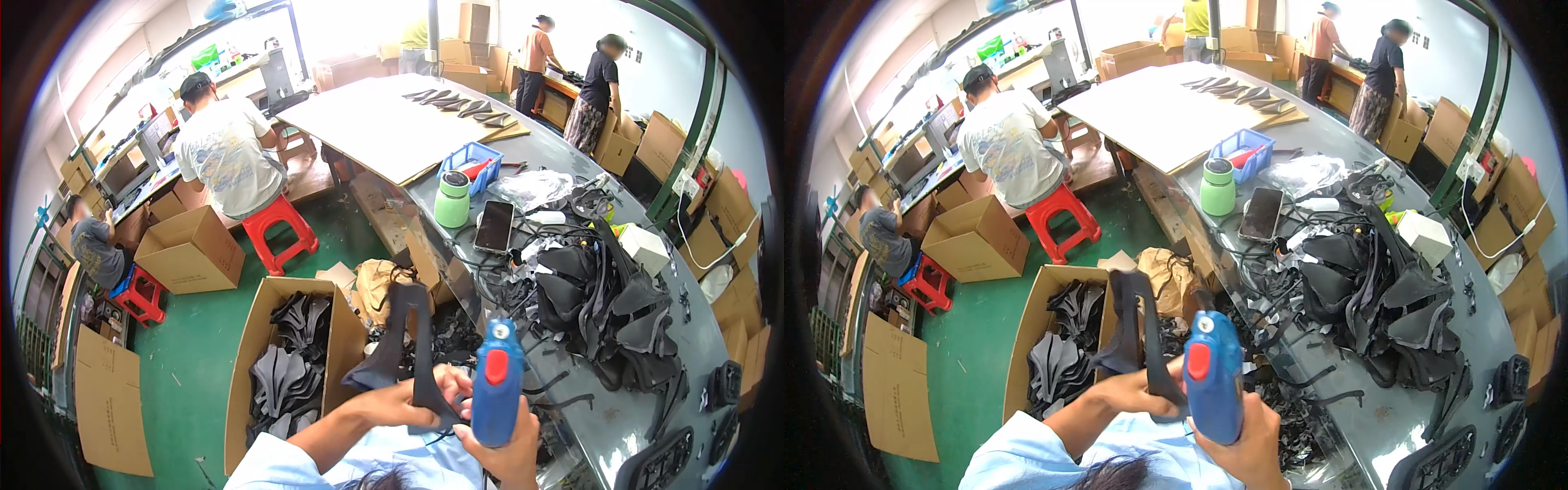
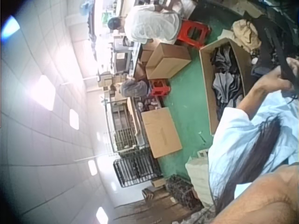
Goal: The person uses a blue hot glue gun to apply adhesive to the edges of black plastic components. They pick up individual parts from a cardboard box, apply glue, and place them onto a pile on the table. The task is performed repeatedly in a workshop setting.
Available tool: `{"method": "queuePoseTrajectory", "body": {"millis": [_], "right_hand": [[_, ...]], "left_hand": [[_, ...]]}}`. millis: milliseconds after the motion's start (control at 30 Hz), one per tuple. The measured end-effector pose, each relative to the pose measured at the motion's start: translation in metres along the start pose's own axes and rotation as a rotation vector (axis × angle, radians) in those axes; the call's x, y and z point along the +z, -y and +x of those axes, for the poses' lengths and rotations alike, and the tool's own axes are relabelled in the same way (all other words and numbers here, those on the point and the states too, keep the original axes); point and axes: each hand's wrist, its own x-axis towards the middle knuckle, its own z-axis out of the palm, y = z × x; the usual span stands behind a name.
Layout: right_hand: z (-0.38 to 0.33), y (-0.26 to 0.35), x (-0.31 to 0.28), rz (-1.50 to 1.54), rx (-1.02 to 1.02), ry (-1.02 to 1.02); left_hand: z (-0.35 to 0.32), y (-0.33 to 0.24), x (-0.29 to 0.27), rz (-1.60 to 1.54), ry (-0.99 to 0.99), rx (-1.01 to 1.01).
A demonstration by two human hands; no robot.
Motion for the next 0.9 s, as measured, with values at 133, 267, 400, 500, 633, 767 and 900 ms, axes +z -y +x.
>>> {"method": "queuePoseTrajectory", "body": {"millis": [133,267,400,500,633,767,900], "right_hand": [[0.001,0.001,0.011,0.057,-0.046,0.146],[-0.009,0.006,0.011,0.027,-0.033,0.215],[-0.015,0.003,-0.001,-0.105,0.043,0.187],[-0.019,-0.009,-0.002,-0.278,0.018,0.093],[-0.023,-0.016,-0.002,-0.305,0.025,0.102],[-0.023,-0.017,-0.003,-0.327,0.013,0.135],[-0.023,-0.024,-0.004,-0.332,-0.026,0.168]], "left_hand": [[0.018,-0.005,0.027,-0.565,-0.185,0.372],[0.04,-0.011,0.012,-0.376,-0.624,0.868],[0.023,-0.026,0.005,-0.161,-0.825,0.728],[0.012,-0.023,-0.004,-0.092,-0.64,0.718],[0.003,-0.023,-0.006,0.033,-0.62,0.664],[0.001,-0.025,-0.006,0.116,-0.6,0.611],[-0.001,-0.029,-0.001,0.148,-0.594,0.607]]}}
